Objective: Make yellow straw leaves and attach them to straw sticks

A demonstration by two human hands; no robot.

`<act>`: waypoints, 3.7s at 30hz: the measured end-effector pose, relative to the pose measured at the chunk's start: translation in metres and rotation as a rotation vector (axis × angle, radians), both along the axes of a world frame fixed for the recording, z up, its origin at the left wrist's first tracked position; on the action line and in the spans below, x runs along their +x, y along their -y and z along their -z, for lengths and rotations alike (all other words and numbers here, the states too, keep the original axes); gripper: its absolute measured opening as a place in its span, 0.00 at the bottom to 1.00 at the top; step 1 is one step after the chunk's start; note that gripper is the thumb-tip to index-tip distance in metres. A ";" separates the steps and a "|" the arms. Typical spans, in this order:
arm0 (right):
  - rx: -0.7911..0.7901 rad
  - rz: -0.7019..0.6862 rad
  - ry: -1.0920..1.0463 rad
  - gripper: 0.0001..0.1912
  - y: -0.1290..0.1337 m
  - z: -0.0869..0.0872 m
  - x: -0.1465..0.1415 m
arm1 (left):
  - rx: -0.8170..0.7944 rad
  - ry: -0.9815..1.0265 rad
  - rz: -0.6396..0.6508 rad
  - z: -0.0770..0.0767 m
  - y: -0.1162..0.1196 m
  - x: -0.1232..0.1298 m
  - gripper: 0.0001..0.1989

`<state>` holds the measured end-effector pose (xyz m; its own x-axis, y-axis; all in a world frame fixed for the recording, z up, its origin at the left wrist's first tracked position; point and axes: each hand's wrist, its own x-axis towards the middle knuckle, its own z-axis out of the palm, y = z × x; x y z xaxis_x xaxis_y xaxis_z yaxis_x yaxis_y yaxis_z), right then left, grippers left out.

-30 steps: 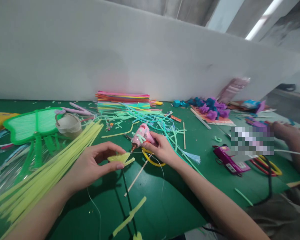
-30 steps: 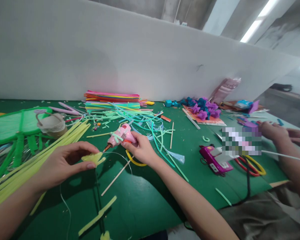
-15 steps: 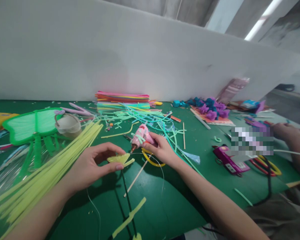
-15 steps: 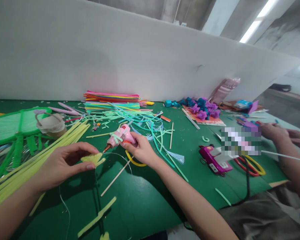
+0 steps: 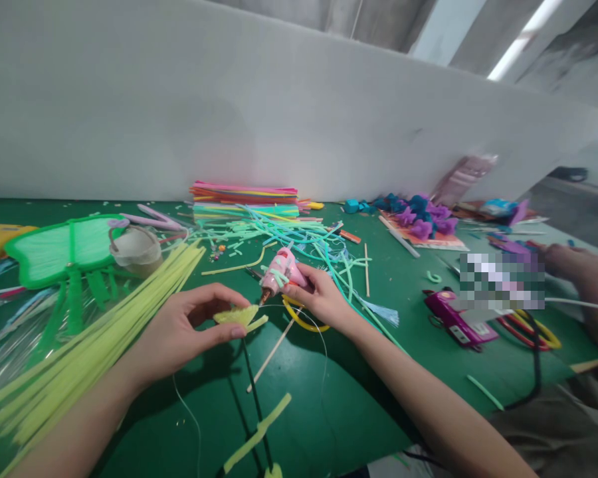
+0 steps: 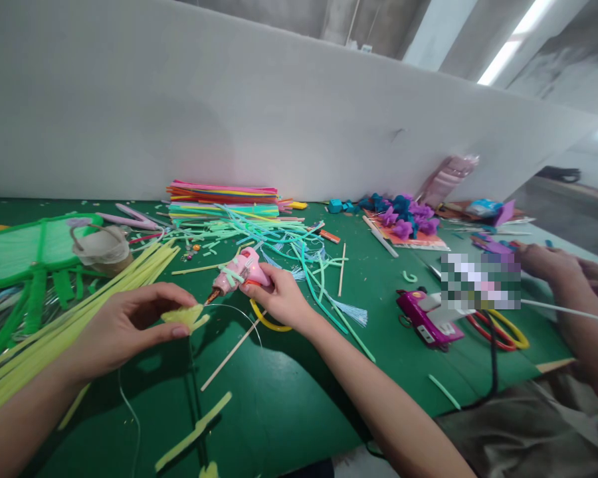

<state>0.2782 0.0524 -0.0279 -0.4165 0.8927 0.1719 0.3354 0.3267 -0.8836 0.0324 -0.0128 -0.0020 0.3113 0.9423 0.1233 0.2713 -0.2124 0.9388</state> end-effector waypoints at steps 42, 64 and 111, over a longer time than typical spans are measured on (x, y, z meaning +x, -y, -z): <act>-0.055 -0.026 -0.041 0.16 0.002 -0.007 0.001 | 0.011 -0.010 0.002 -0.003 0.000 0.001 0.13; 0.061 0.082 0.080 0.17 -0.006 -0.009 0.015 | 0.020 -0.026 -0.016 -0.004 0.001 0.002 0.12; -0.367 -0.110 -0.154 0.12 0.041 -0.049 -0.032 | -0.070 -0.378 -0.136 -0.014 0.009 0.014 0.12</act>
<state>0.2466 0.0117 0.0207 -0.5067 0.8582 -0.0821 0.1706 0.0065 -0.9853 0.0468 -0.0217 0.0123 0.1946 0.9800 -0.0416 0.6211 -0.0903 0.7785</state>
